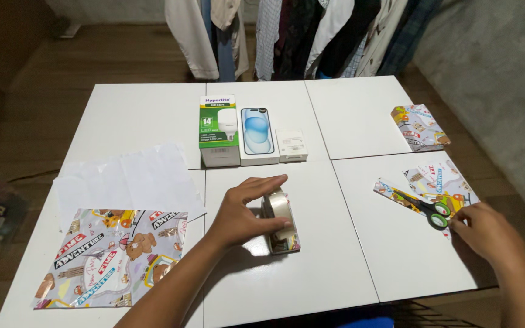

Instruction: The person wraps a small rectangular box with patterned wrapping paper. They fold the paper around the box, apply clear tape to secure the folds, and use scissors to cut the tape. The wrapped box is placed on the table next to other items.

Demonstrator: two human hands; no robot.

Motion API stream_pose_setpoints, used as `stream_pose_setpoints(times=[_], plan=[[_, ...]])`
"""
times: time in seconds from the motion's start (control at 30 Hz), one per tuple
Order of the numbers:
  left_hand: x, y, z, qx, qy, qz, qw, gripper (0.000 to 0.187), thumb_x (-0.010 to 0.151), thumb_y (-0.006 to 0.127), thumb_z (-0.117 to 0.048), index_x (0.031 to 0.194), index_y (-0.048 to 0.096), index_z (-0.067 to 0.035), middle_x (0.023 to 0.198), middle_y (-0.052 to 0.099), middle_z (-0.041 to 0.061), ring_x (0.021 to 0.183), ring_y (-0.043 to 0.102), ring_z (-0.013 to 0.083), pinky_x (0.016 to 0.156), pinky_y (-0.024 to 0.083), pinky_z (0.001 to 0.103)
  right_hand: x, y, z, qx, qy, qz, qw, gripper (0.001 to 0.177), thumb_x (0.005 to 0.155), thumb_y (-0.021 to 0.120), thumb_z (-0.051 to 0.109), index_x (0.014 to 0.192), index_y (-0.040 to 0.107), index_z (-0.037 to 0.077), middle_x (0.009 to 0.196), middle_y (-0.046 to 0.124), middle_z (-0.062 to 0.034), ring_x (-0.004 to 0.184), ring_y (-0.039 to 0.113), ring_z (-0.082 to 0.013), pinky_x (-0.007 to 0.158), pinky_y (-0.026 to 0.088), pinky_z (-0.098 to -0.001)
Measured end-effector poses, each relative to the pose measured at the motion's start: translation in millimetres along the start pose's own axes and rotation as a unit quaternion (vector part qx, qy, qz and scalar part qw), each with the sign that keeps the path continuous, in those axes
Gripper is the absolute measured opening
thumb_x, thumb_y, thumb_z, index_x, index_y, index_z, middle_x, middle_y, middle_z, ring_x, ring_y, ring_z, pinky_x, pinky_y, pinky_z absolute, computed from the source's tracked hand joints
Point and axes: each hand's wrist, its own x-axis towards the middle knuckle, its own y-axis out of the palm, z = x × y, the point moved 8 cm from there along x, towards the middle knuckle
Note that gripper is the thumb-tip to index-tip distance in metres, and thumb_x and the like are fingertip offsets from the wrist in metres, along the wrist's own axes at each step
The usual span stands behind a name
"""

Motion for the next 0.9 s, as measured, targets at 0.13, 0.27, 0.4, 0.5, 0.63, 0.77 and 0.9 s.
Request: stream_pose_setpoints(times=[0.13,0.27,0.4,0.5,0.63,0.77,0.9], plan=[[-0.7,0.4,0.9,0.002,0.022,0.003,1.0,0.076,0.068,0.091,-0.022,0.138,0.066,-0.011,0.132,0.073,0.012,0.123,0.066,0.0224,0.107,0.051,0.035,-8.3,-10.8,8.2,0.067,0.062,-0.029,0.995,0.033,0.093,0.07,0.034,0.11,0.075,0.006,0.105,0.07,-0.0156,0.089,0.069,-0.0337,0.081,0.055,-0.046],[-1.0,0.3,2.8,0.001,0.013,0.003,1.0,0.076,0.067,0.091,-0.023,0.138,0.066,-0.011,0.132,0.073,0.012,0.122,0.066,0.0227,0.106,0.051,0.036,-9.9,-13.4,37.4,0.025,-0.007,-0.036,0.999,0.039,0.086,0.074,0.04,0.112,0.076,0.011,0.104,0.07,-0.0122,0.095,0.068,-0.0296,0.085,0.055,-0.0416],[-0.5,0.7,4.0,0.003,0.0,0.002,1.0,0.077,0.066,0.091,-0.023,0.137,0.067,-0.011,0.13,0.073,0.012,0.122,0.066,0.0225,0.105,0.052,0.036,-11.2,-14.5,43.6,0.028,-0.042,-0.064,0.997,0.033,0.086,0.073,0.035,0.107,0.076,0.011,0.11,0.071,-0.0098,0.102,0.065,-0.0306,0.088,0.053,-0.0426],[-0.3,0.6,2.3,0.005,0.003,0.003,1.0,0.076,0.066,0.091,-0.024,0.137,0.067,-0.012,0.13,0.073,0.012,0.122,0.066,0.0225,0.105,0.052,0.036,-9.1,-11.0,41.7,0.049,-0.079,-0.074,0.993,0.032,0.085,0.073,0.032,0.106,0.076,0.009,0.111,0.07,-0.01,0.102,0.065,-0.0308,0.089,0.053,-0.0419],[-0.7,2.0,3.4,-0.001,-0.012,0.014,1.0,0.077,0.066,0.091,-0.024,0.138,0.067,-0.012,0.129,0.074,0.011,0.119,0.067,0.0214,0.103,0.053,0.035,4.3,4.2,26.1,0.046,-0.05,-0.007,0.998,0.033,0.086,0.075,0.032,0.108,0.077,0.008,0.111,0.07,-0.009,0.103,0.066,-0.0273,0.092,0.055,-0.0396],[-0.9,4.4,3.8,0.0,-0.014,0.022,1.0,0.077,0.066,0.091,-0.023,0.138,0.066,-0.012,0.129,0.074,0.01,0.119,0.067,0.0205,0.102,0.054,0.035,8.1,1.1,24.4,-0.003,-0.053,-0.035,0.998,0.042,0.078,0.081,0.032,0.115,0.08,0.011,0.12,0.064,-0.0104,0.115,0.057,-0.0284,0.098,0.051,-0.0402],[-0.4,5.9,4.4,0.008,0.007,0.029,1.0,0.077,0.066,0.092,-0.023,0.138,0.066,-0.012,0.128,0.075,0.009,0.118,0.068,0.02,0.103,0.054,0.034,12.5,-4.7,25.4,-0.078,-0.036,-0.021,0.996,0.043,0.076,0.084,0.033,0.115,0.079,0.014,0.127,0.063,-0.0083,0.123,0.056,-0.0254,0.104,0.05,-0.0392]])
